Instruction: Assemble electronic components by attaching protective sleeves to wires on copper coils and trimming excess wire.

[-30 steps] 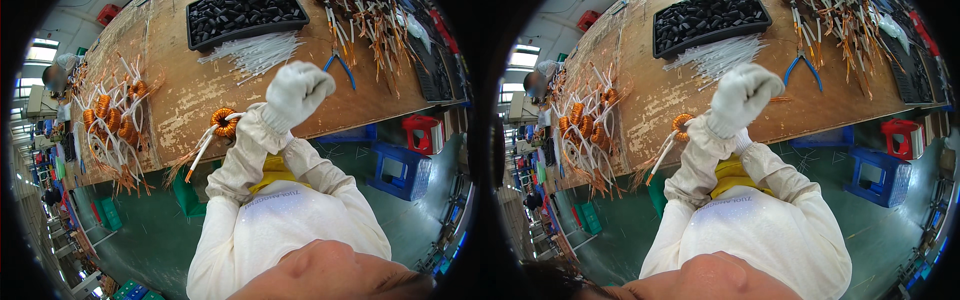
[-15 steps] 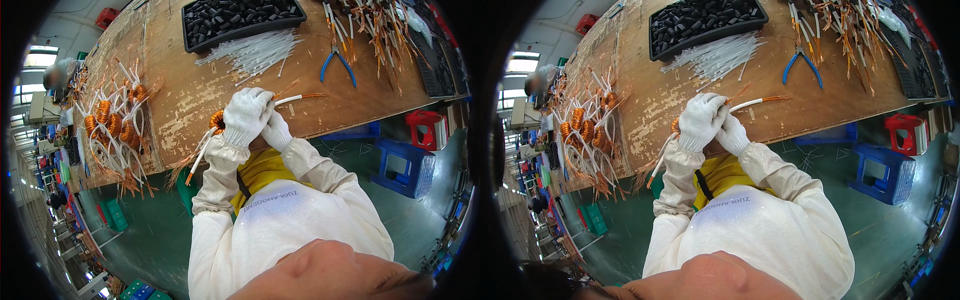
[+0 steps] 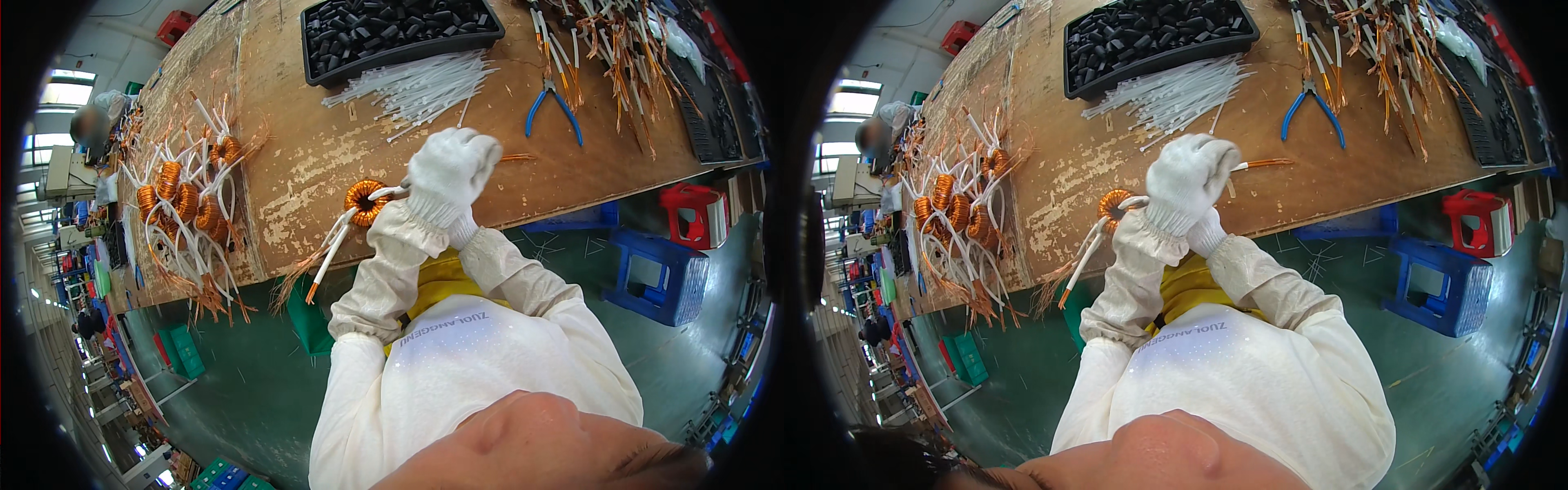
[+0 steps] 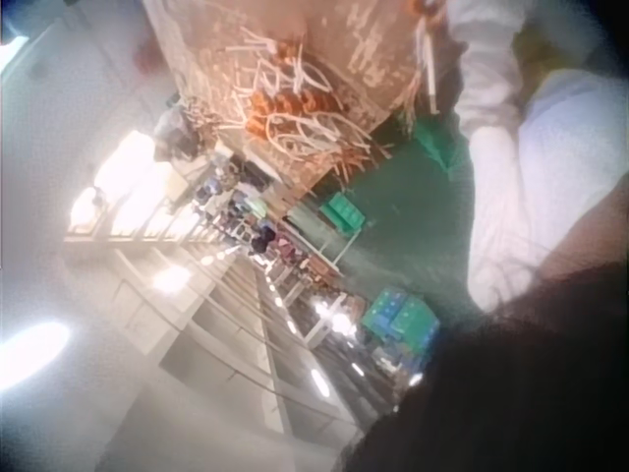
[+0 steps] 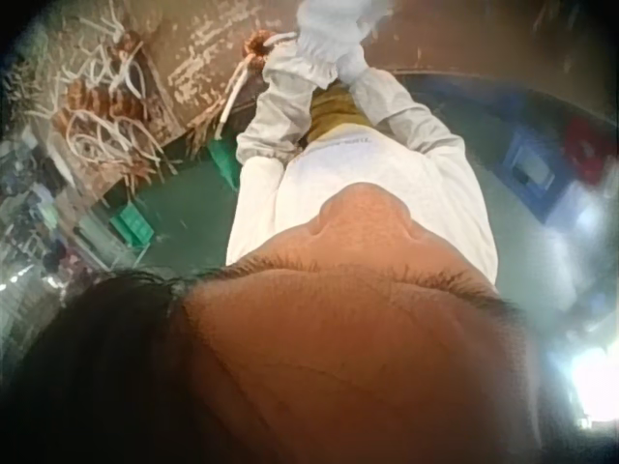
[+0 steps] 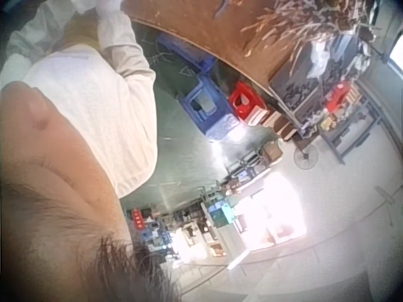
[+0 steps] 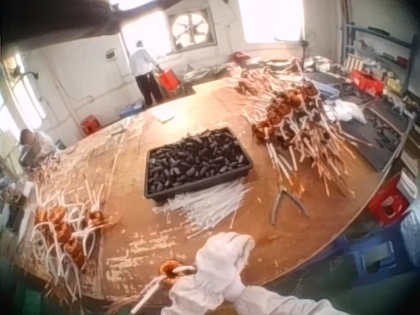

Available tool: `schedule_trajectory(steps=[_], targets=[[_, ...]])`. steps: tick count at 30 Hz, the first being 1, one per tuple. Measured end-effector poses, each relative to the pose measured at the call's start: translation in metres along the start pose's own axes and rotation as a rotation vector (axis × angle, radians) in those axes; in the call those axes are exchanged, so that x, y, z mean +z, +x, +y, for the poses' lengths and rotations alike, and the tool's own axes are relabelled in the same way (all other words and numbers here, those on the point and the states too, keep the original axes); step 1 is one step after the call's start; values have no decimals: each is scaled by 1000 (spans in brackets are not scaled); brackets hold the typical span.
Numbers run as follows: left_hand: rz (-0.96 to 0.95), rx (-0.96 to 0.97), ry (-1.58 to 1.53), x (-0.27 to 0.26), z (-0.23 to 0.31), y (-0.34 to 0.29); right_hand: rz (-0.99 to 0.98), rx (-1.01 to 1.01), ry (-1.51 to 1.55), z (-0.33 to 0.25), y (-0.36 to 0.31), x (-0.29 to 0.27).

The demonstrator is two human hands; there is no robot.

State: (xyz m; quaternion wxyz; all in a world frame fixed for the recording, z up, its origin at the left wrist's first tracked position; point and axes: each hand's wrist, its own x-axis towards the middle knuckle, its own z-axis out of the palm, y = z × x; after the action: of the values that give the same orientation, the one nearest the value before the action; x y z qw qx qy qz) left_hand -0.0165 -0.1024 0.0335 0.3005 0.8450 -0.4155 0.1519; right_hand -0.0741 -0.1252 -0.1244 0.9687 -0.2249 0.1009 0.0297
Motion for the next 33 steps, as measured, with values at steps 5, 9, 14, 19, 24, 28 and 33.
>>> schedule_trajectory(steps=[5, 9, 14, 19, 24, 28, 33], targets=[[43, 73, -607, -20, 12, 34, -195, -225, -781, 7, 0, -11], [6, -286, -911, -32, -21, 13, 123, -230, -1346, -71, -52, 58], [-394, -576, -778, -47, -30, -5, 230, -123, -798, -114, -73, 43], [-507, -523, -742, -33, -17, -8, 347, -268, -668, -151, -81, 42], [-375, -535, -841, -21, -17, -20, 334, -431, -697, -164, -81, 52], [-317, -391, -723, -24, -12, -19, 355, -423, -822, -167, -83, 63], [-301, -335, -648, -19, -11, -23, 407, -475, -894, -165, -80, 65]])
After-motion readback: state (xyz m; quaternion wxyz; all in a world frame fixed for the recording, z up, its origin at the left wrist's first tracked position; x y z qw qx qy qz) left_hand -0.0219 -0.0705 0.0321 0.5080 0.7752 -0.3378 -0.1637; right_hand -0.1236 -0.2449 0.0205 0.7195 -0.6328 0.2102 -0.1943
